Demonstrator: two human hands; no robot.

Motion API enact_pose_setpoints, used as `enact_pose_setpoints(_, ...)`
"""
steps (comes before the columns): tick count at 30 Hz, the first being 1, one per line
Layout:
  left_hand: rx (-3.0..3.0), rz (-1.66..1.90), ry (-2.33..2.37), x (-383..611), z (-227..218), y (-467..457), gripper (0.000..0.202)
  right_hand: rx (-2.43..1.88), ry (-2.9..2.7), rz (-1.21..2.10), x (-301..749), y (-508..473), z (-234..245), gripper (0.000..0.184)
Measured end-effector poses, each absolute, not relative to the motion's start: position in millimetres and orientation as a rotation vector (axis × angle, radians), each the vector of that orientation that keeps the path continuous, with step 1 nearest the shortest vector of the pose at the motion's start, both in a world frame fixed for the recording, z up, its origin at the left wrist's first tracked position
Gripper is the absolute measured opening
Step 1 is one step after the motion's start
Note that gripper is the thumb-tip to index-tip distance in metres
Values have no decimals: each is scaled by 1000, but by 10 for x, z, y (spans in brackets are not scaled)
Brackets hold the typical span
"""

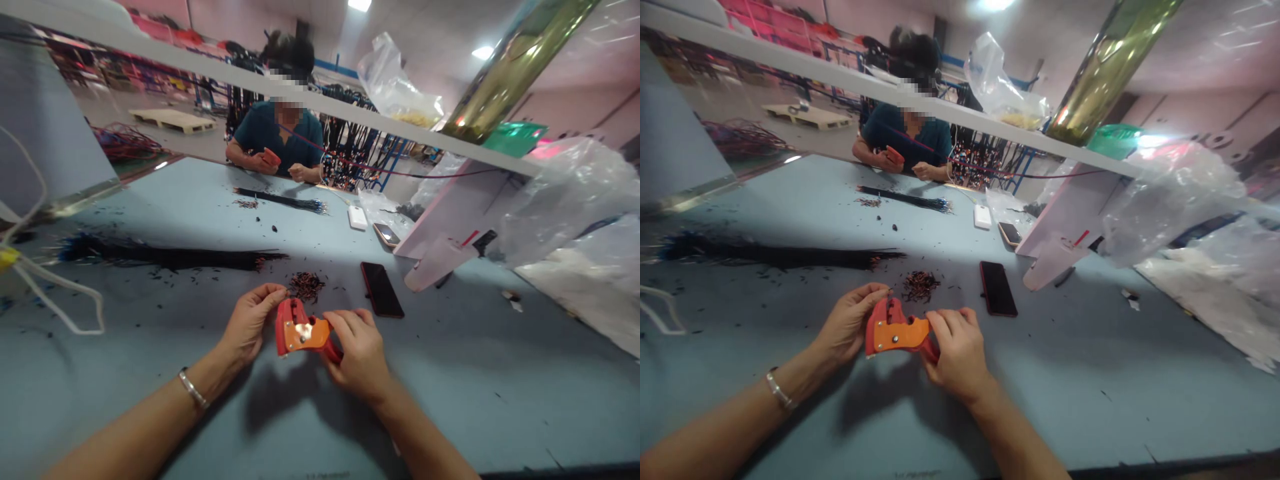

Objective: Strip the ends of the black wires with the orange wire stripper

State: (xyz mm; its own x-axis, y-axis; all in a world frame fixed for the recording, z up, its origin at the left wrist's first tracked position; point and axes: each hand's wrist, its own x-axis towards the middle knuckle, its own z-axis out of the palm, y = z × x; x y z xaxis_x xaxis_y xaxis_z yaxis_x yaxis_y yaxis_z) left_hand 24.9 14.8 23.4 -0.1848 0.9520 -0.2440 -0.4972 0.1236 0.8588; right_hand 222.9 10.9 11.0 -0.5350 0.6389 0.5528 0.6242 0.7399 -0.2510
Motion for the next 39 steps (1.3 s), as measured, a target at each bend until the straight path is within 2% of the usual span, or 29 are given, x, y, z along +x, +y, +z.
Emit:
enact_pose_setpoints(5, 659, 1478, 1148, 221, 237, 156, 31, -950, -2378, -36, 2228, 109, 122, 39)
enact_pose_setpoints(9, 1053, 1528, 1383, 138, 226, 169, 21, -978, -2543, 11, 2226, 126, 98, 39)
enact_pose_setpoints(14, 1436, 1418, 1492, 123, 241, 131, 17, -932, -2644, 164, 2185, 105, 96, 57)
enact_pose_setpoints(17, 1561, 1343, 1476, 170, 243, 83, 16, -885, -2664, 198, 2185, 114, 119, 58)
enact_pose_setpoints(19, 1614, 1307, 1473, 202, 246, 53, 16, -851, -2626, 270, 2195, 132, 133, 51)
enact_pose_setpoints(22, 1744, 1279, 1468, 238, 252, 16, 17, -914, -2350, 413, 2204, 152, 146, 20)
enact_pose_setpoints(24, 1866, 1260, 1446, 258, 251, -4, 17, -981, -2142, 445, 2199, 149, 154, 10)
enact_pose_setpoints(32, 2127, 1156, 1392, 304, 200, -54, 18, -929, -2088, 282, 2146, 106, 156, 10)
enact_pose_setpoints(39, 2182, 1147, 1367, 317, 182, -53, 18, -926, -2111, 266, 2156, 115, 120, 8)
